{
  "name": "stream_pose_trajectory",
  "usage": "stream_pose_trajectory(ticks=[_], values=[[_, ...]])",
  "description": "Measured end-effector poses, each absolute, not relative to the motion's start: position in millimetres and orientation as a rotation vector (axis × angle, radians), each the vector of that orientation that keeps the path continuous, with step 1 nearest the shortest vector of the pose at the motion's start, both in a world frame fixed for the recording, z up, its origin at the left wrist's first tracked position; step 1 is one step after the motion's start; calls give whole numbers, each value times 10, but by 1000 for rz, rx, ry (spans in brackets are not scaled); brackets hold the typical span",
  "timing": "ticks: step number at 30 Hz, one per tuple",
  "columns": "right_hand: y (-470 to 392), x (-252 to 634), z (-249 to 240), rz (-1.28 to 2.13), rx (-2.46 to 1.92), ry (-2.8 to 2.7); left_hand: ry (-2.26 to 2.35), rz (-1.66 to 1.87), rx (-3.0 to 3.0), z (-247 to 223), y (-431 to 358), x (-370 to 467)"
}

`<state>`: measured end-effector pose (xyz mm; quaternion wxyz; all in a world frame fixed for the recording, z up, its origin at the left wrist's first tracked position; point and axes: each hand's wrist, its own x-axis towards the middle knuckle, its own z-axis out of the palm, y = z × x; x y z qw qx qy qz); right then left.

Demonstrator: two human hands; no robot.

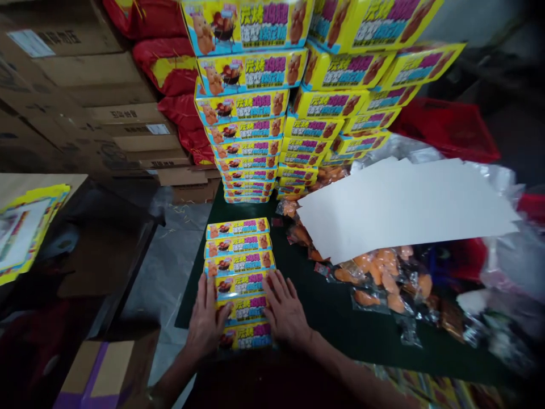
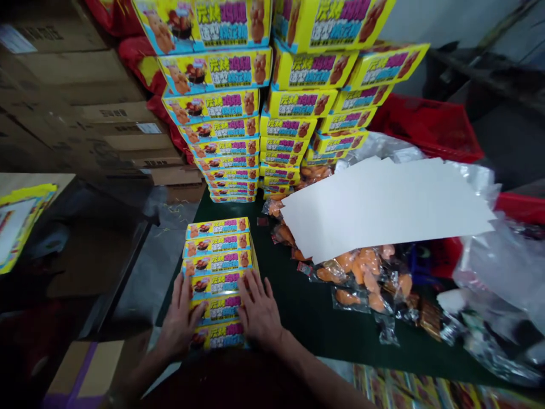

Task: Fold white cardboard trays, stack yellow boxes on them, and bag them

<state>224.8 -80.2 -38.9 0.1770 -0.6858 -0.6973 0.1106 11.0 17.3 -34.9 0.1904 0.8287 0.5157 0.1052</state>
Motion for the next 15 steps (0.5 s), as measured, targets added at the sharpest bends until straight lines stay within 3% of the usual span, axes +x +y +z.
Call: stream_pose_trajectory(ticks=[3, 11, 15], values=[[-700, 2268, -534, 413, -1976, -1976, 1447, 305, 2367, -456, 212, 145], [-441, 2296, -298, 564, -1968, -1823, 1388, 165, 2786, -520, 404, 340], [-443, 2307, -381, 490, -1922, -1768, 1387, 49, 2732, -644, 421, 302]])
